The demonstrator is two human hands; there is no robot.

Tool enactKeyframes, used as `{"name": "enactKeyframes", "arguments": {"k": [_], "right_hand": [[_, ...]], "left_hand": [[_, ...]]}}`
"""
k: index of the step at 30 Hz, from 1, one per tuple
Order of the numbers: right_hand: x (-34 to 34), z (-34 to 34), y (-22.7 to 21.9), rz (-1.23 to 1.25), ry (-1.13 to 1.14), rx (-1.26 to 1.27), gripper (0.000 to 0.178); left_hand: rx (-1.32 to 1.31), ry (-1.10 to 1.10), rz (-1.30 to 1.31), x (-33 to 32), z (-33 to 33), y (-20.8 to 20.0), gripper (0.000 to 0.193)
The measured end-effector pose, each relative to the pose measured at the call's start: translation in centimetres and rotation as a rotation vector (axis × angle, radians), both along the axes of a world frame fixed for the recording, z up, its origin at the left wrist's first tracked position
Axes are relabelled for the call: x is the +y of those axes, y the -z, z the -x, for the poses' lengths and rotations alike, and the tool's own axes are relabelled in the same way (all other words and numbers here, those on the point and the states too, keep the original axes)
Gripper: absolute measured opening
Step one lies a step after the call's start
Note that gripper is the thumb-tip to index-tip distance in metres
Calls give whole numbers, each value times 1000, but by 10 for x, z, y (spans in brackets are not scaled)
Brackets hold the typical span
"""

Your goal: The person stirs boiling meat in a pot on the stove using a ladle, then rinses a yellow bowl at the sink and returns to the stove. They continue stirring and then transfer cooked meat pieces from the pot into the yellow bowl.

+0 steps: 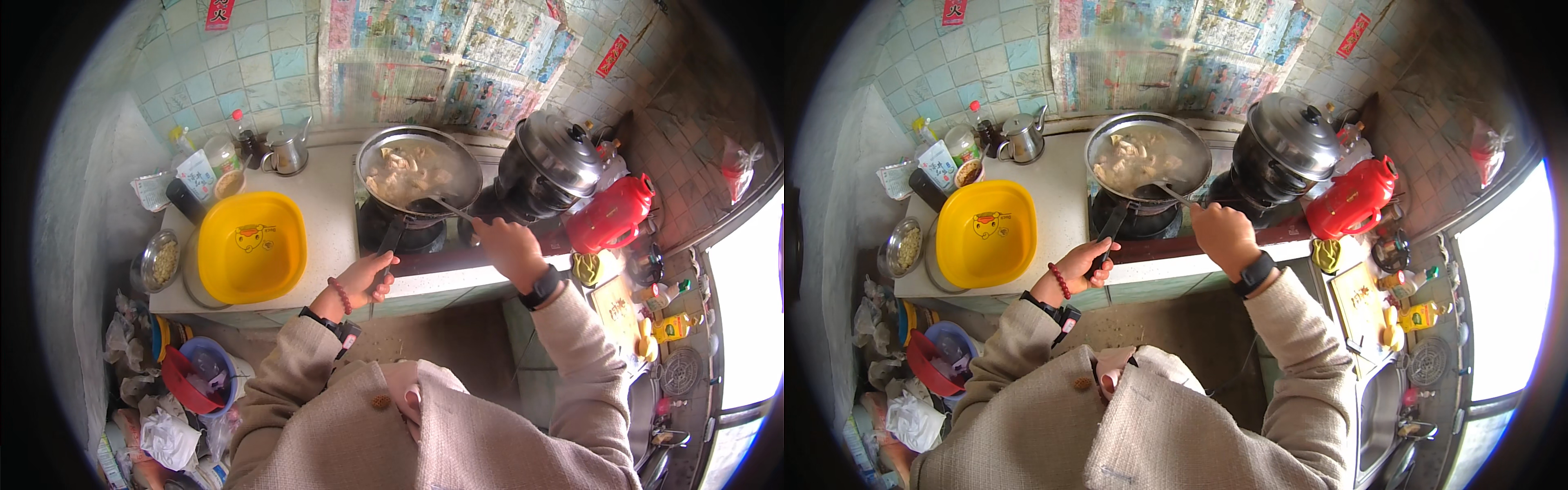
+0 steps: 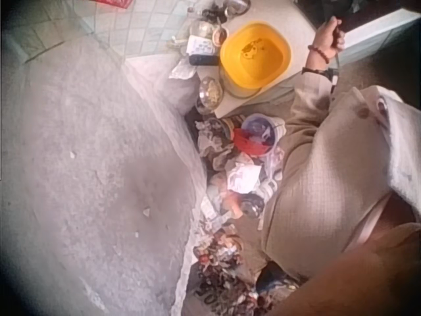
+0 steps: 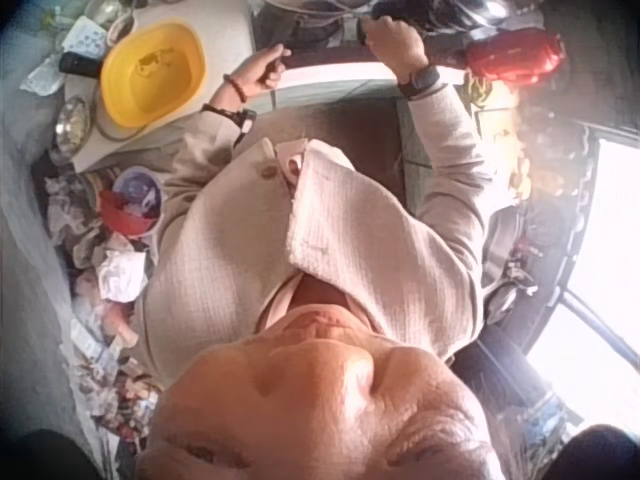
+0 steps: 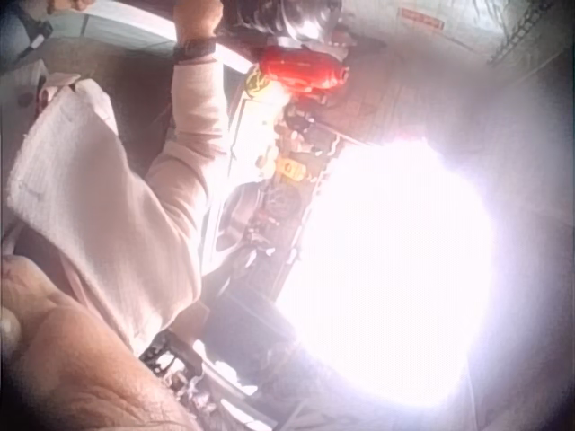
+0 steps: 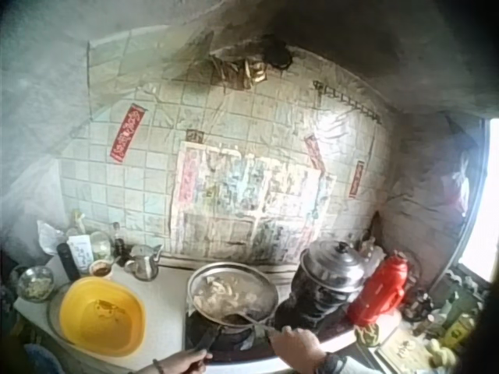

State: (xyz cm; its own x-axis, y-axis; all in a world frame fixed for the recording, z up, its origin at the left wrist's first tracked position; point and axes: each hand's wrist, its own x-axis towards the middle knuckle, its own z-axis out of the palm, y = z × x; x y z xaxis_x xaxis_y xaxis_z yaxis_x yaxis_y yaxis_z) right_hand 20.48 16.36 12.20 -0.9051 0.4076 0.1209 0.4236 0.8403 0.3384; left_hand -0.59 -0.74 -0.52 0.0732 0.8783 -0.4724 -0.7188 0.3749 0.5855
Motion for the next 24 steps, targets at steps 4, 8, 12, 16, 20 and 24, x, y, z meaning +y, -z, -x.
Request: {"name": "enactKeyframes", "arguments": {"k": [4,8,12,16,20,24], "right_hand": [[7,25,21,34,67,11,14],[15,45,40,19,130,63,13],[19,60,56,44,215,91,15],[28,68,66,50,255,119,17],[45,72,70,53,264,148,19],[68,63,63,185,237,228,21]], "left_hand": [[21,-11,16,0,-1,-2,32],[29,-12,25,0,-1,-2,31],[25,-3,27,1,-1,-2,32],[28,-7,35,1,-1,-2,33],[21,-5,41,1,-1,-1,34],[30,-11,34,1,-1,-2,33]]}}
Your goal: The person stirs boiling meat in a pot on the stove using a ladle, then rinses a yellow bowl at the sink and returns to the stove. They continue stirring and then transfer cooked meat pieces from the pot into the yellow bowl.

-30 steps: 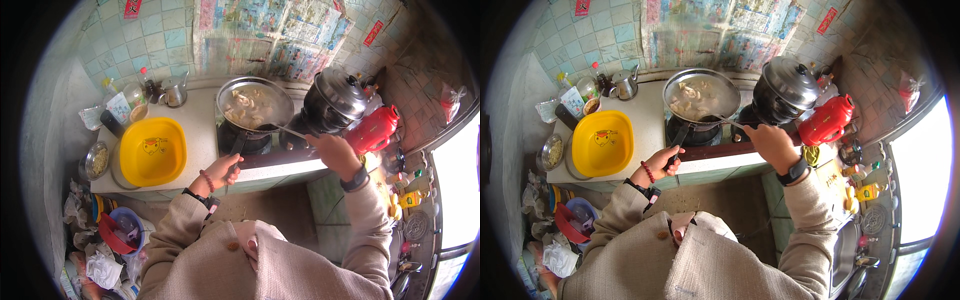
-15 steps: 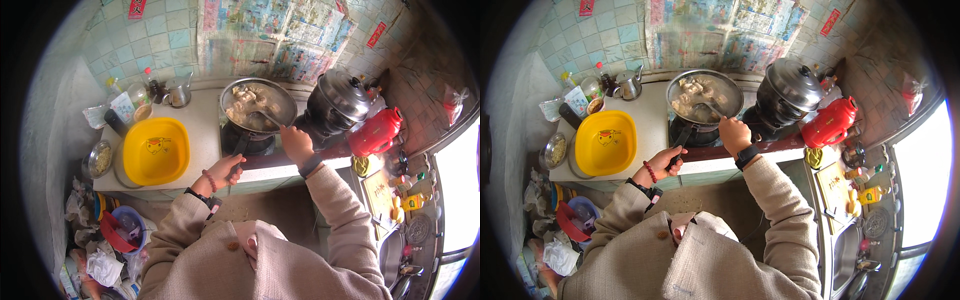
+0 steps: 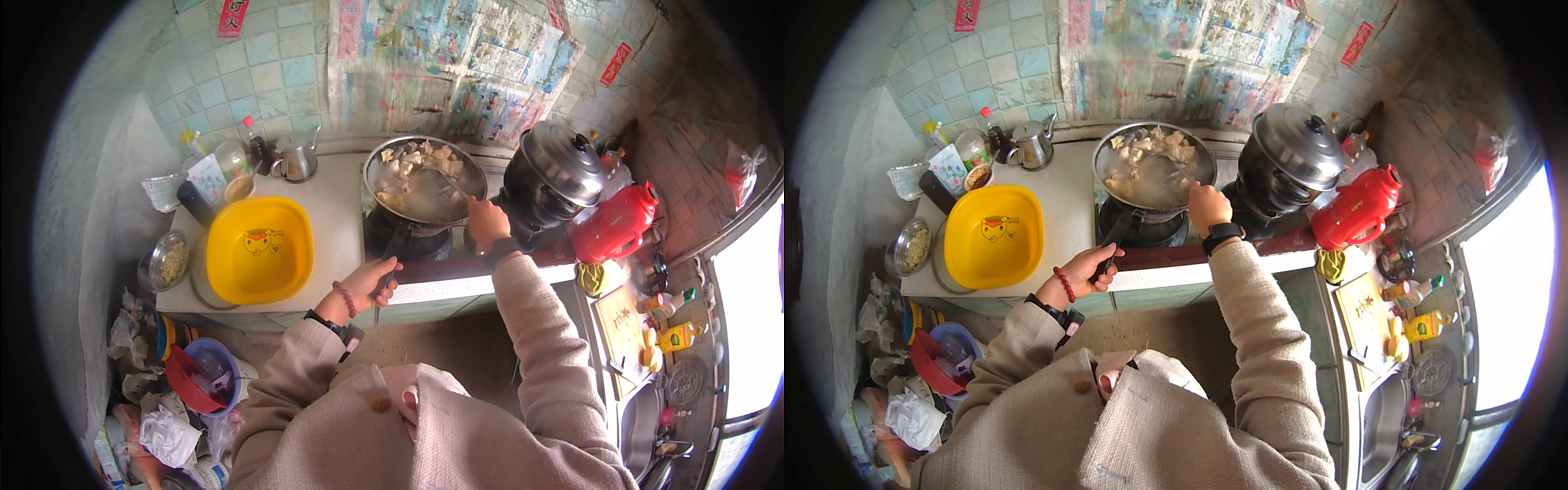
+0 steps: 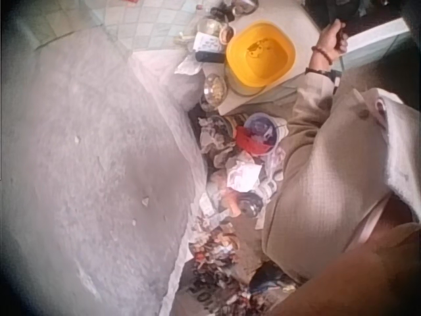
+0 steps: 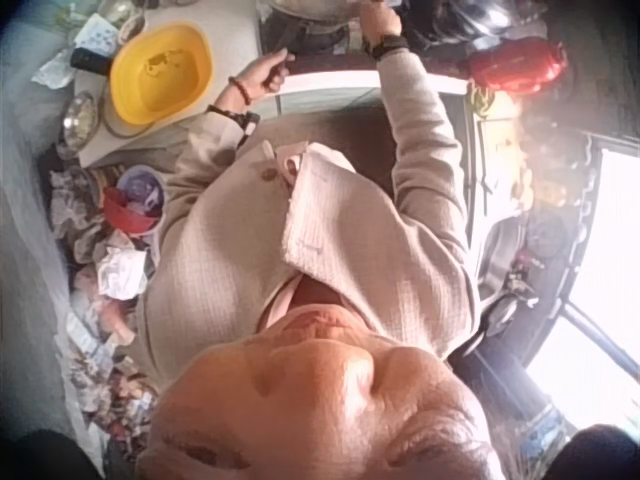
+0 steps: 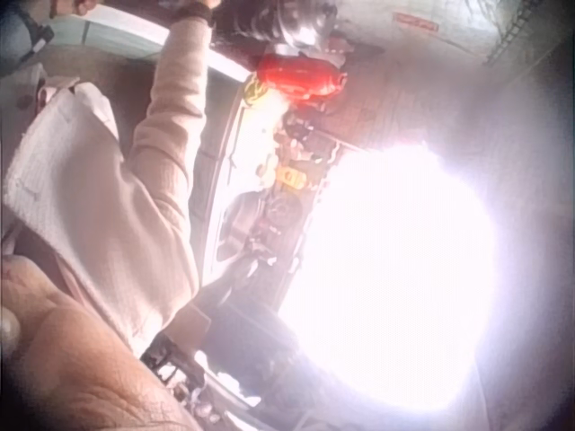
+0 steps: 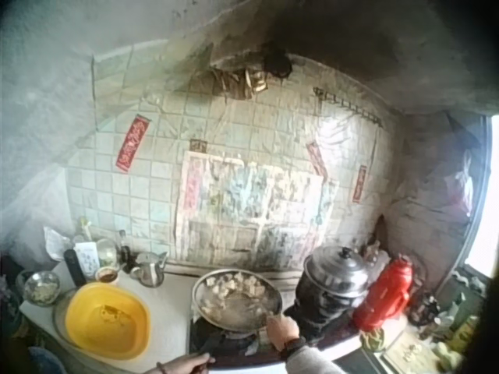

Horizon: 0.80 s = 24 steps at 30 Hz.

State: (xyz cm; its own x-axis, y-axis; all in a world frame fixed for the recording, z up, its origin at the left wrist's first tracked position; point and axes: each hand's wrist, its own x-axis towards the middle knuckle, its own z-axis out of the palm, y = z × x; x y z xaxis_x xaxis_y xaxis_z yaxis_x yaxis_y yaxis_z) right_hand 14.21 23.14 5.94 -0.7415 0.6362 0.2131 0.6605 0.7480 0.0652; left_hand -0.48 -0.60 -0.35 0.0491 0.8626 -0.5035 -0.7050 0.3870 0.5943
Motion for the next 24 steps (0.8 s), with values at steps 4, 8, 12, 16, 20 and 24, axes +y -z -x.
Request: {"name": "enactKeyframes", "arguments": {"k": [4,8,12,16,20,24], "right_hand": [[13,-11,-18,168,5,128,19],[19,-7,-31,96,-61,235,17],[22,25,-30,74,28,120,24],[11,49,-17,18,-10,-2,24],[-7,34,-15,-4,-111,-61,21],[-21,0,-23,-94,-143,-60,20]], "left_hand": [[18,-17,5,-1,0,-1,33],[-1,-25,-1,-2,-1,-1,33],[14,-28,0,-2,-1,-1,34],[21,-34,9,-1,-2,-2,34],[15,-48,38,-2,-2,-3,33],[16,-46,22,-1,-3,-3,33]]}}
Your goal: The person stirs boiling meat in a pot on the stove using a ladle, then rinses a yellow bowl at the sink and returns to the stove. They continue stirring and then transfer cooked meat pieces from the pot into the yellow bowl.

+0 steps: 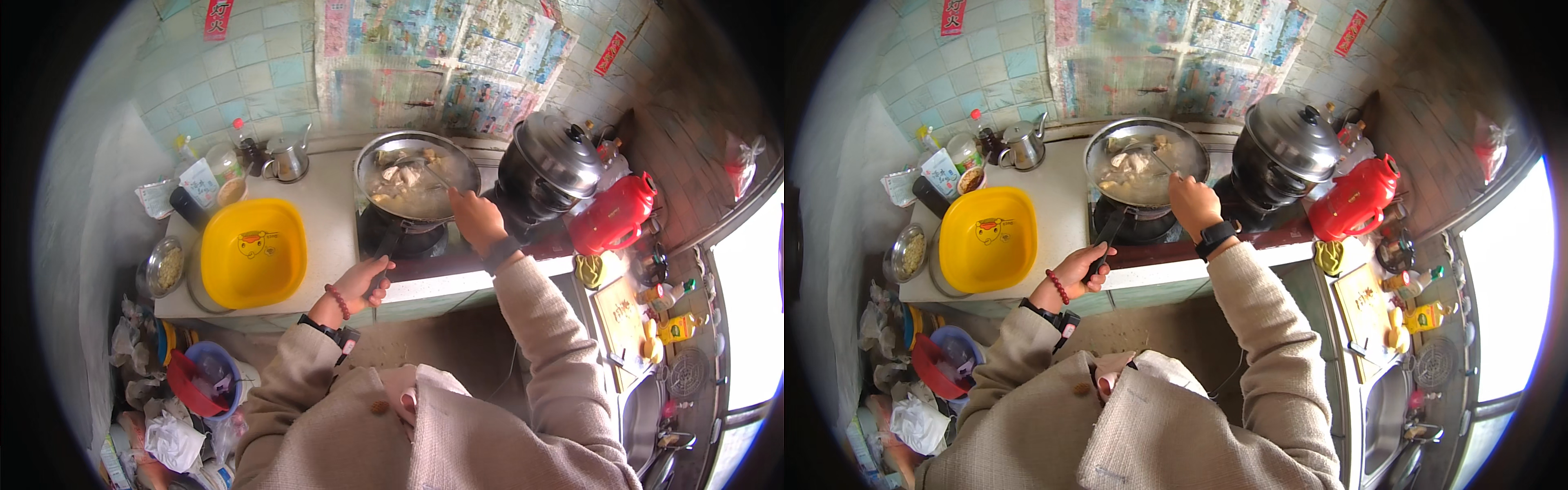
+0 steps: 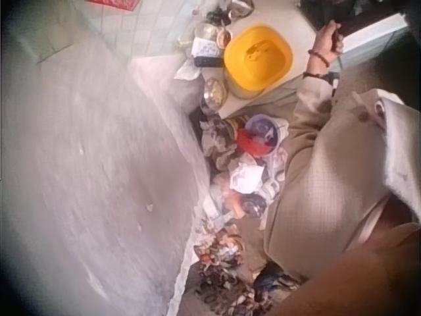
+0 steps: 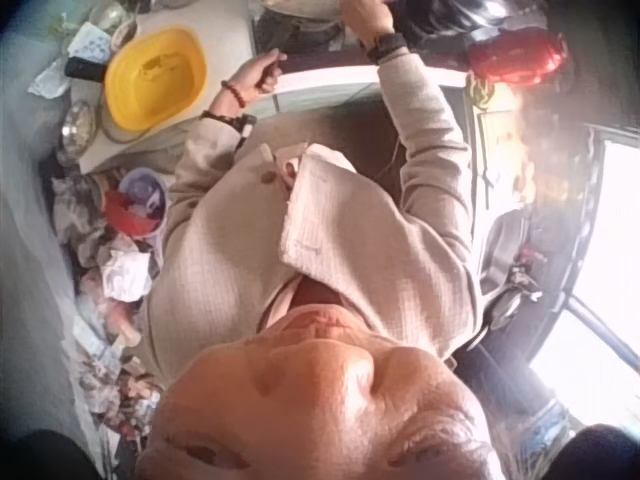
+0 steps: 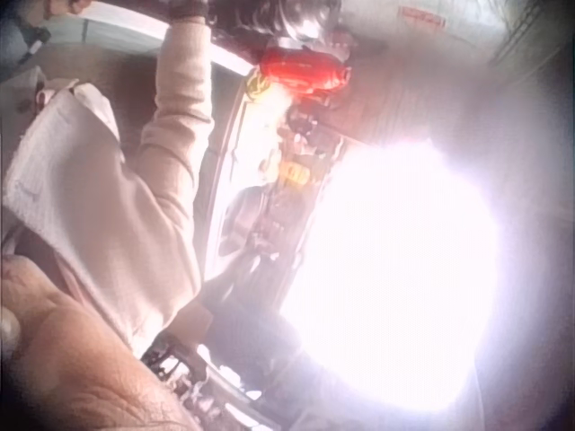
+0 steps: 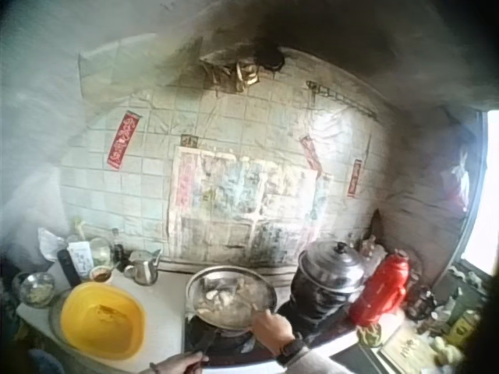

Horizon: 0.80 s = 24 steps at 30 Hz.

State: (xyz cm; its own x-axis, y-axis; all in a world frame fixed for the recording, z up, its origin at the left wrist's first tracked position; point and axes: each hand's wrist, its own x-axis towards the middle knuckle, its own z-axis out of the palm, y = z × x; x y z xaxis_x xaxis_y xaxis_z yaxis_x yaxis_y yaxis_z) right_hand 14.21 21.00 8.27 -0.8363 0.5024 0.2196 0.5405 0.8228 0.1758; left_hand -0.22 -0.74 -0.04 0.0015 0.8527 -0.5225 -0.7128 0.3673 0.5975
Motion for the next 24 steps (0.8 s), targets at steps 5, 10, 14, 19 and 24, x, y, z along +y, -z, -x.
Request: {"name": "enactKeyframes", "arguments": {"k": [5,10,14,19,24], "right_hand": [[-14,-45,-11,-118,-52,-11,28],[-31,-72,-32,-145,-44,-15,34],[-38,-84,-49,-151,-61,41,35],[-29,-57,-34,-86,-27,60,31],[-23,-12,0,-22,32,46,20]], "left_hand": [[-6,22,-13,0,0,0,31],[-10,26,-22,0,0,1,31],[-2,32,-19,0,2,3,32],[11,38,-29,1,2,5,33],[18,8,-6,1,2,8,32]]}}
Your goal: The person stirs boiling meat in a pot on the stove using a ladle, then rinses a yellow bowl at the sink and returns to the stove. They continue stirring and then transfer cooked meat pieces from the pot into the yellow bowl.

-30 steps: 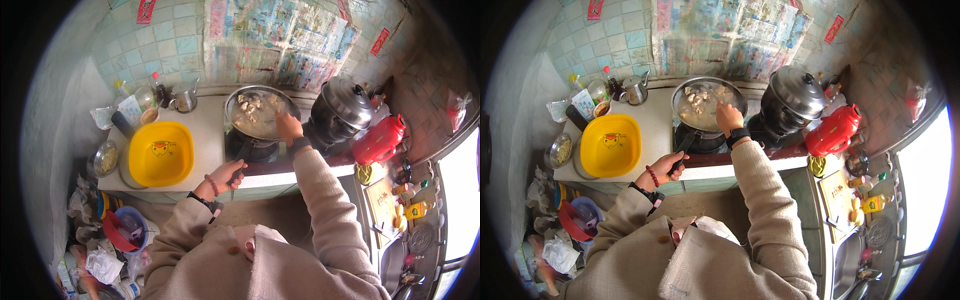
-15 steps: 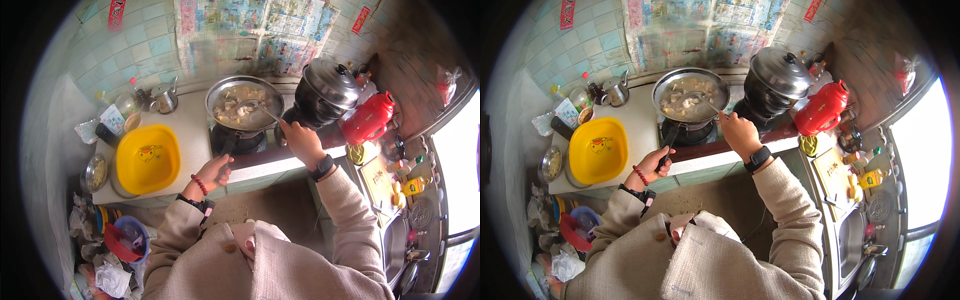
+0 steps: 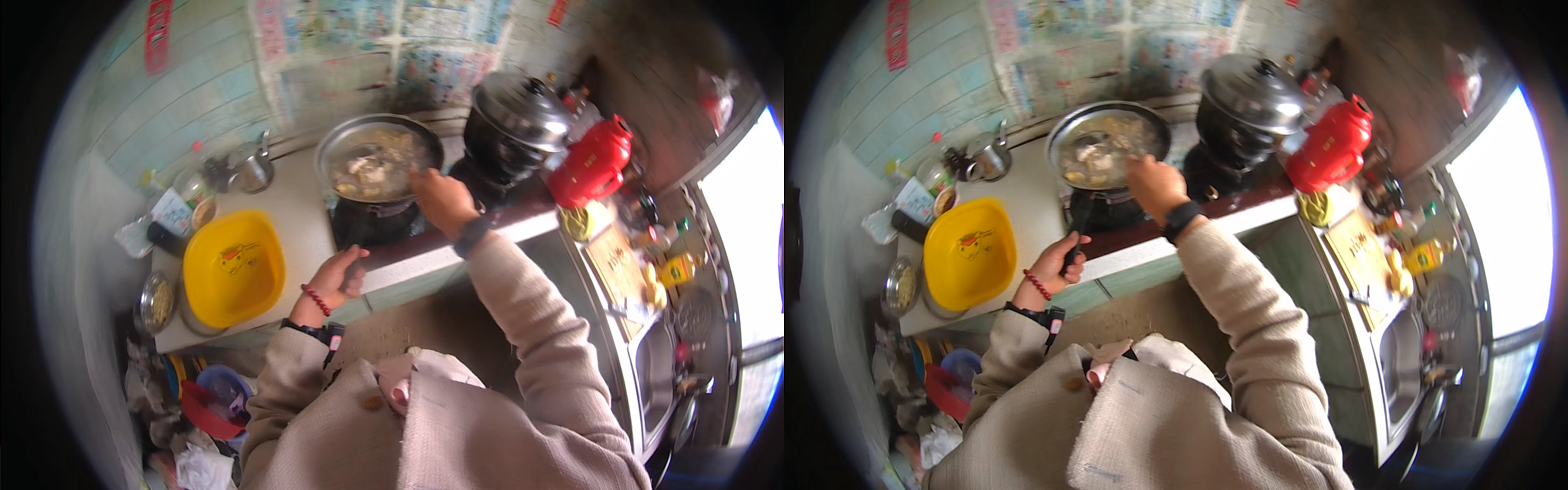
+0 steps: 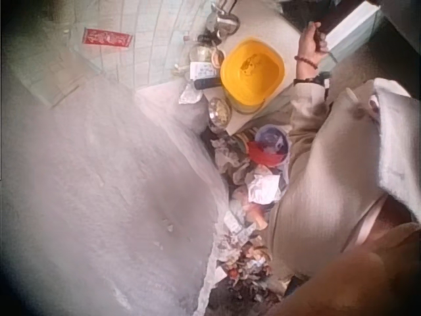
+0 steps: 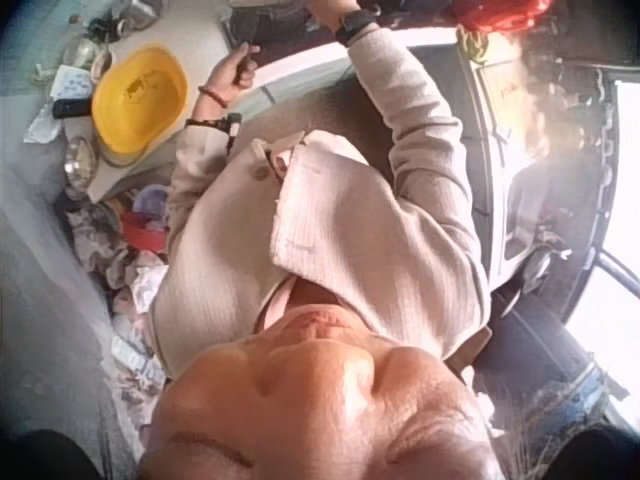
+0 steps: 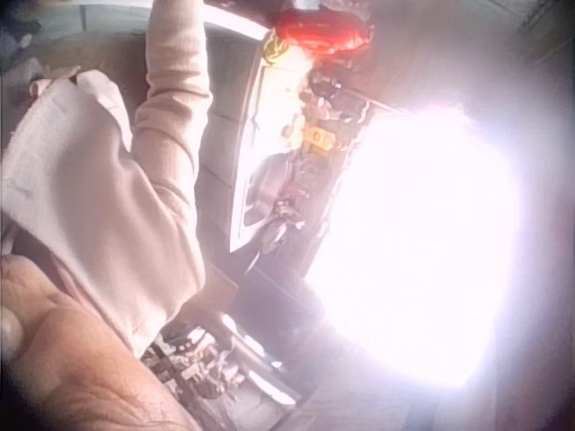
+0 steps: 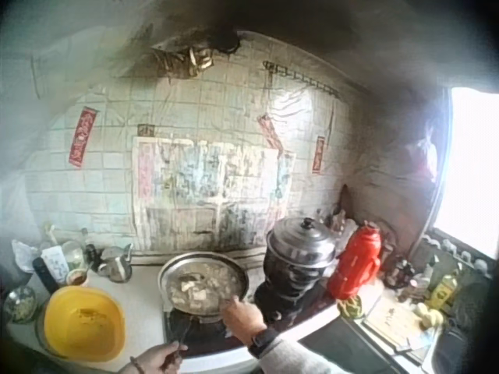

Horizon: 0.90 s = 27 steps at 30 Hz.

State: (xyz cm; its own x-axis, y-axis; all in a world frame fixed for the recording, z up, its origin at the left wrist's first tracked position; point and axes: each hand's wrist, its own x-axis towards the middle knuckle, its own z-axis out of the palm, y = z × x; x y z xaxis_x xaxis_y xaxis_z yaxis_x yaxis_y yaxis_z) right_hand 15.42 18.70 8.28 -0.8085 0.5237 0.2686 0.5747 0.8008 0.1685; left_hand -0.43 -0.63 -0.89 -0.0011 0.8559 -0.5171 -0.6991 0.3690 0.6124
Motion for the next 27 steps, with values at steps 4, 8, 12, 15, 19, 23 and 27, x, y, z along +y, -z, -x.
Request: {"name": "enactKeyframes", "arguments": {"k": [4,8,12,15,19,23,27], "right_hand": [[-12,-1,16,21,-51,-13,40],[-21,-23,6,62,-32,20,33],[-28,-56,-4,-70,-80,127,21],[-29,-72,-13,-54,-38,116,27],[-26,-94,-39,-38,54,-39,38],[-27,-116,-69,-40,-2,1,42],[-37,-119,-73,-33,-29,-88,45]], "left_hand": [[6,20,-13,2,0,-1,32],[3,10,8,2,-1,-7,32],[7,5,32,2,-1,-9,32],[-12,9,31,2,0,-9,32],[-7,25,14,2,0,-8,32],[2,8,38,3,0,-5,32],[-34,38,-23,2,1,-3,32]]}}
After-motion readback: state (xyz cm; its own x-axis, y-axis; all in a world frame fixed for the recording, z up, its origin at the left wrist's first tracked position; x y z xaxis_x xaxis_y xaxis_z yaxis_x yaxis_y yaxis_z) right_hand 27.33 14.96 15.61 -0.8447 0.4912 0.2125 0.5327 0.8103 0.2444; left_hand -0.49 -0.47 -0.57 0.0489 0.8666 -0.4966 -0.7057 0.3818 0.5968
